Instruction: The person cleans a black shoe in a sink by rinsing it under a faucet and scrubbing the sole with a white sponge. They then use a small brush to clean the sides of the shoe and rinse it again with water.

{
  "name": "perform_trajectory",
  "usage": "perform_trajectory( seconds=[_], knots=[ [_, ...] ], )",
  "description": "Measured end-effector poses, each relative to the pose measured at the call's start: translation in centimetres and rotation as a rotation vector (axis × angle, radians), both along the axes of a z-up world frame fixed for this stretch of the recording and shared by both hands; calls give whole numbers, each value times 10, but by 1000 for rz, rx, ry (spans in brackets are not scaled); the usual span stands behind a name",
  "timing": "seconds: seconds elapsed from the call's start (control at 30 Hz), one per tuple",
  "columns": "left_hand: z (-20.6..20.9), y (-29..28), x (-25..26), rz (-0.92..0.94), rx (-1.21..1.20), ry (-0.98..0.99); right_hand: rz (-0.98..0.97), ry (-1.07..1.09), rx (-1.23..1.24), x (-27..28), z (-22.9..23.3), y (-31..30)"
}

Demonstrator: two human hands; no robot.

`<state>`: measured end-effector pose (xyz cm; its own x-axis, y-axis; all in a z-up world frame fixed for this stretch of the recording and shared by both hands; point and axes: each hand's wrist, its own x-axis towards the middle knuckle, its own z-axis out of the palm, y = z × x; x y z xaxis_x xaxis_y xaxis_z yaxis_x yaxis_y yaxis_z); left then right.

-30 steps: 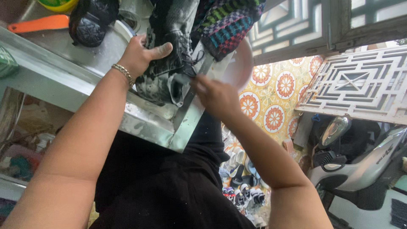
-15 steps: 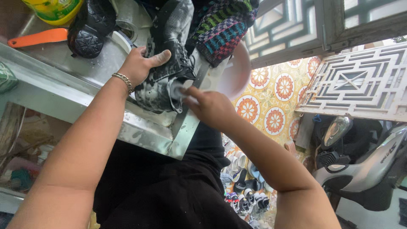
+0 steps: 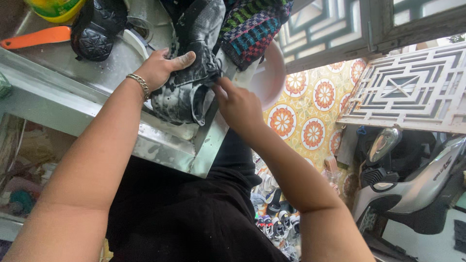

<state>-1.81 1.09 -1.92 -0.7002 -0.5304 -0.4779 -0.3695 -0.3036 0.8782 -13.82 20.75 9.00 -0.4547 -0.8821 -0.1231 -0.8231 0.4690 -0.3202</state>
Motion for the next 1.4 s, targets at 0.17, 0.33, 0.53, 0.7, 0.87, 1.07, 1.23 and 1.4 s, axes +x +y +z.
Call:
perform_trajectory(
  seconds=[0.17, 0.33, 0.53, 0.7, 0.87, 1.07, 1.23, 1.4],
  knots=[
    [10, 5, 7, -2, 98, 45, -85, -122, -26, 43, 0, 11],
    [-5, 1, -1, -3, -56, -90, -88, -233, -123, 31, 1, 17],
    [21, 6, 4, 69, 158, 216, -182, -458, -400, 48, -20, 7],
    [33, 12, 5, 107, 209, 346, -279, -566, -478, 33, -17, -8],
    [35, 0, 8, 121, 317, 470, -186, -505, -466, 42, -8, -10],
    [24, -4, 5, 134, 266, 490, -298, -423, -195, 27, 22, -23],
    [31, -22, 19, 194, 363, 586, -113, -823, -463, 49, -3, -9],
    [29, -3, 16, 192, 208, 546, -175, -524, -419, 22, -9, -28]
  ],
)
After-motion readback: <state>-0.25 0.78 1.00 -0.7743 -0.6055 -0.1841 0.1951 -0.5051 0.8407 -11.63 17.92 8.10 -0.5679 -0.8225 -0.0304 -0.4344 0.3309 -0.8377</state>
